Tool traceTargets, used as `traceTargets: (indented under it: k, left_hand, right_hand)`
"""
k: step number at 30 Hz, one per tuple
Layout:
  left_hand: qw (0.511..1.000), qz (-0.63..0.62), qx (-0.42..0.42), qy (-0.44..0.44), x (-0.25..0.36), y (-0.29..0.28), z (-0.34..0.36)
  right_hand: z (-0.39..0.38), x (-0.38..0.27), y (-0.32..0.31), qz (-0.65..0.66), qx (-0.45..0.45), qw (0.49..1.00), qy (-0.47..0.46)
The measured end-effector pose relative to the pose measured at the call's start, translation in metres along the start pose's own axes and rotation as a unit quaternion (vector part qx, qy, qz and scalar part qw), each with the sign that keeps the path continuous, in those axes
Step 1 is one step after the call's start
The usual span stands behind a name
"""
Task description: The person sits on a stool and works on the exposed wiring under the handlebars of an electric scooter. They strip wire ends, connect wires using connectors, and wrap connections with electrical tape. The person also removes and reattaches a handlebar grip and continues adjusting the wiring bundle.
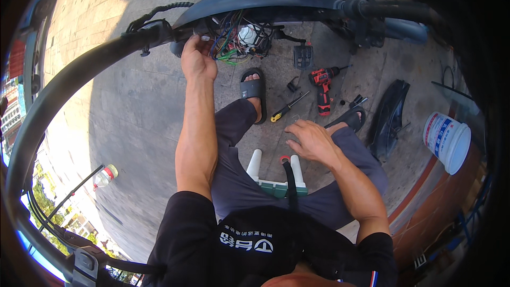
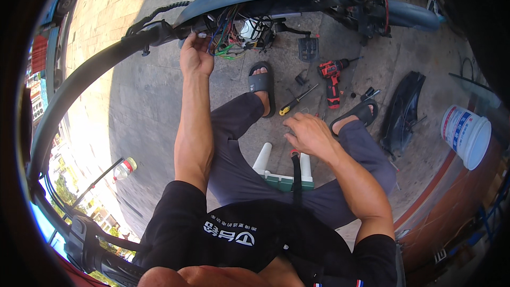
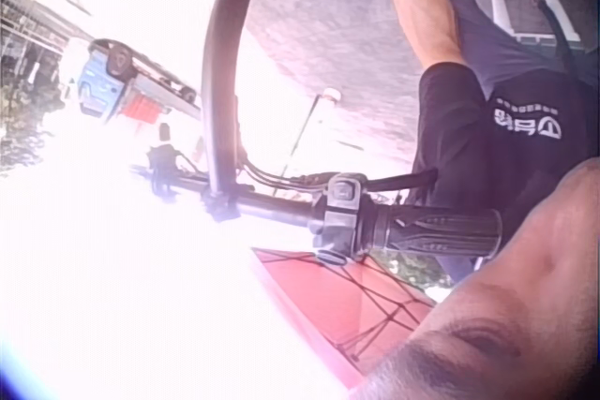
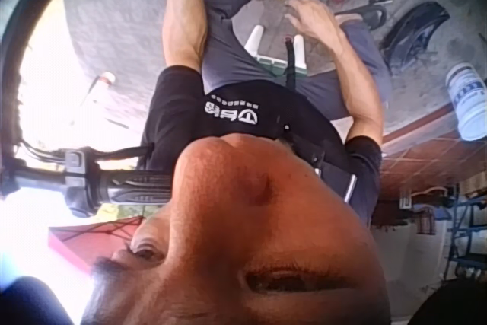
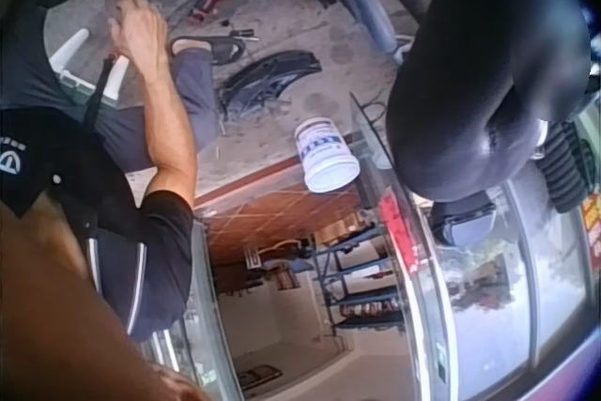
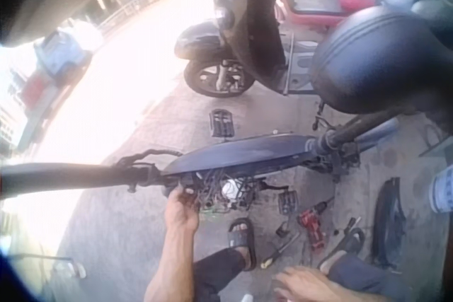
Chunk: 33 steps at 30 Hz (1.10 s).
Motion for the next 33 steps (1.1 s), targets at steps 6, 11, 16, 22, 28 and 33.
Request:
traceTargets:
  k: [6,11,16,22,28,33]
  left_hand:
    - [0.997,0.031,-0.068,-0.011,0.008,0.005,-0.006]
    - [0.996,0.048,-0.073,-0.015,0.013,0.006,-0.009]
    - [0.994,0.089,-0.066,-0.013,0.013,0.001,-0.004]
    - [0.996,0.061,-0.044,-0.041,0.015,0.002,-0.006]
    - [0.998,0.037,-0.020,-0.051,0.019,0.005,-0.009]
    - [0.998,0.040,-0.017,-0.038,0.021,0.003,-0.006]
  right_hand:
    - [0.002,0.001,0.002,-0.003,0.001,1.000,-0.008]
    - [0.003,-0.001,0.001,0.010,-0.008,1.000,0.000]
    - [0.003,-0.002,-0.001,0.012,-0.011,1.000,0.010]
    - [0.001,-0.002,-0.003,0.011,-0.008,1.000,0.011]
    - [0.001,-0.002,-0.003,0.007,-0.003,1.000,0.004]
    - [0.001,-0.002,-0.003,0.010,0.002,1.000,-0.001]
Point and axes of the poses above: each hand's wrist, its own z-axis towards the middle knuckle, its own y-axis out of the palm, x = y × z, the point moved 1 cm from there along z, towards the middle knuckle, and after that the axes turned 8 degrees about -y, right-handed, at the moved point
